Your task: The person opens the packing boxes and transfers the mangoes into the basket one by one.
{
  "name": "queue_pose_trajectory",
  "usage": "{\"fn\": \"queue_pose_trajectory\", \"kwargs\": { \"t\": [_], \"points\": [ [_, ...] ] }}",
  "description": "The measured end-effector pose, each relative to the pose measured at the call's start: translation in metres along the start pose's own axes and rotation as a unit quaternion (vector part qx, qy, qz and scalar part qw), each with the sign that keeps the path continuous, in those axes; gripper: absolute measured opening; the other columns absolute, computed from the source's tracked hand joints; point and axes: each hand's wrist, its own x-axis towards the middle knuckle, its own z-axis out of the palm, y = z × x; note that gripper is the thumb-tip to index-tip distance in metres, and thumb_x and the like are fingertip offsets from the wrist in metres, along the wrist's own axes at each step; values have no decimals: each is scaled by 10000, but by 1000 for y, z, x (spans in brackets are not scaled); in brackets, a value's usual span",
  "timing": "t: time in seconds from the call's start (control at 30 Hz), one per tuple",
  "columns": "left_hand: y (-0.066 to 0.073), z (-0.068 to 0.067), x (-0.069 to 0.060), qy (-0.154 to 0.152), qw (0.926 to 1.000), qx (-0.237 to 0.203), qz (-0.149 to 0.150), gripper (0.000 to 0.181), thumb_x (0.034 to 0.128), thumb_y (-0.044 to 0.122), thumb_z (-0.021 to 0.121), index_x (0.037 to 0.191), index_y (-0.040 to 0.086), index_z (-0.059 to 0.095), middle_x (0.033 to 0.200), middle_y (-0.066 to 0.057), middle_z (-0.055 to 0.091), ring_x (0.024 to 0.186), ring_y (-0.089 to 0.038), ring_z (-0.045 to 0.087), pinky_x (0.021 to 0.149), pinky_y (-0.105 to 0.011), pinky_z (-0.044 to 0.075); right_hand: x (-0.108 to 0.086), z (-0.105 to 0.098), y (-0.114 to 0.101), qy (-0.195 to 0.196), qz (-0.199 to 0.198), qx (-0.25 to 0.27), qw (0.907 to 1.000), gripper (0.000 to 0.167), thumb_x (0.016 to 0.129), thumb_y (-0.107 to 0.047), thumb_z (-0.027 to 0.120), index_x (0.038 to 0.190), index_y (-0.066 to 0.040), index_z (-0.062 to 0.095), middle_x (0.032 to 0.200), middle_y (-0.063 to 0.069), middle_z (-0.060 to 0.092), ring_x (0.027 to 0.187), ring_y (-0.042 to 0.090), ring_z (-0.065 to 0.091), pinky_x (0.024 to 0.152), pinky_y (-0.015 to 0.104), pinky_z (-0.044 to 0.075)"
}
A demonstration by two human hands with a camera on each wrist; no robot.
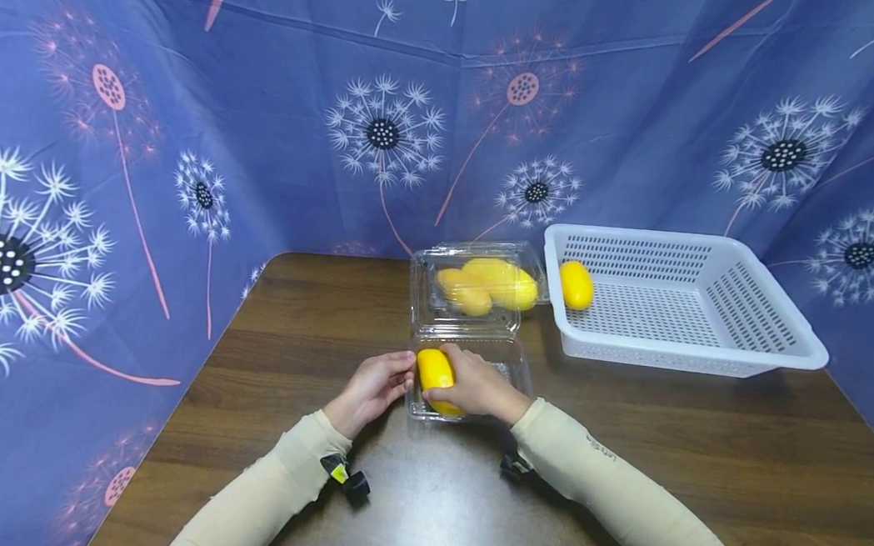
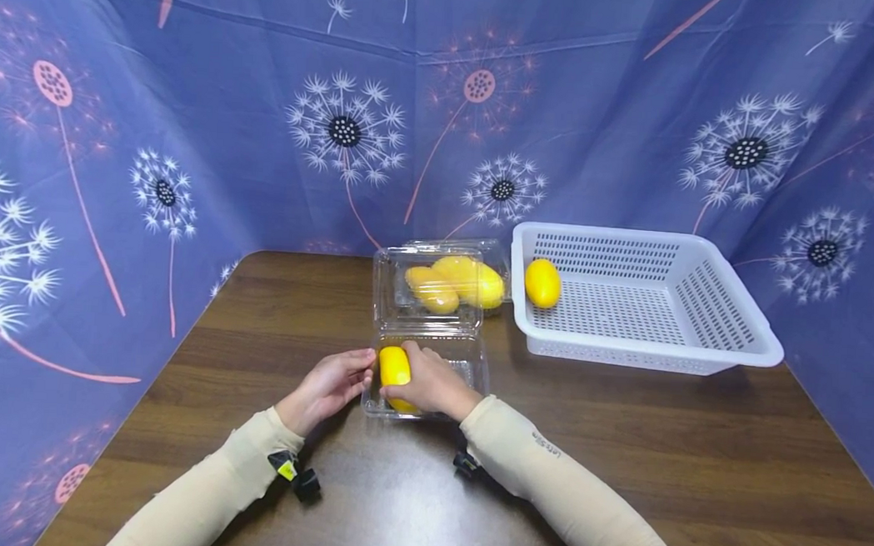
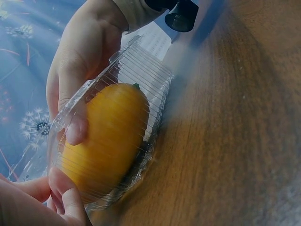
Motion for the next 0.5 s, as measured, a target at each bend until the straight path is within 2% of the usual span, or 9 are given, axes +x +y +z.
{"fn": "queue_pose_trajectory", "kwargs": {
  "t": [0.33,0.5],
  "points": [
    [1,-1,1,-42,10000,63,-8,281,958,18,547,1217,-83,506,730,39,583,622,-49,518,585,-128,485,1,-3,1,-3,-19,61,10000,745,760,-375,799,1349,-52,479,1016,86,645,838,198,583,685,320,489],
    [1,0,1,-6,10000,45,-21,273,957,19,549,1210,-77,512,727,40,585,627,-54,519,588,-132,486,-1,-5,2,-35,0,102,9999,753,751,-366,806,1358,-59,483,1073,97,648,877,207,588,728,334,501]
  ]
}}
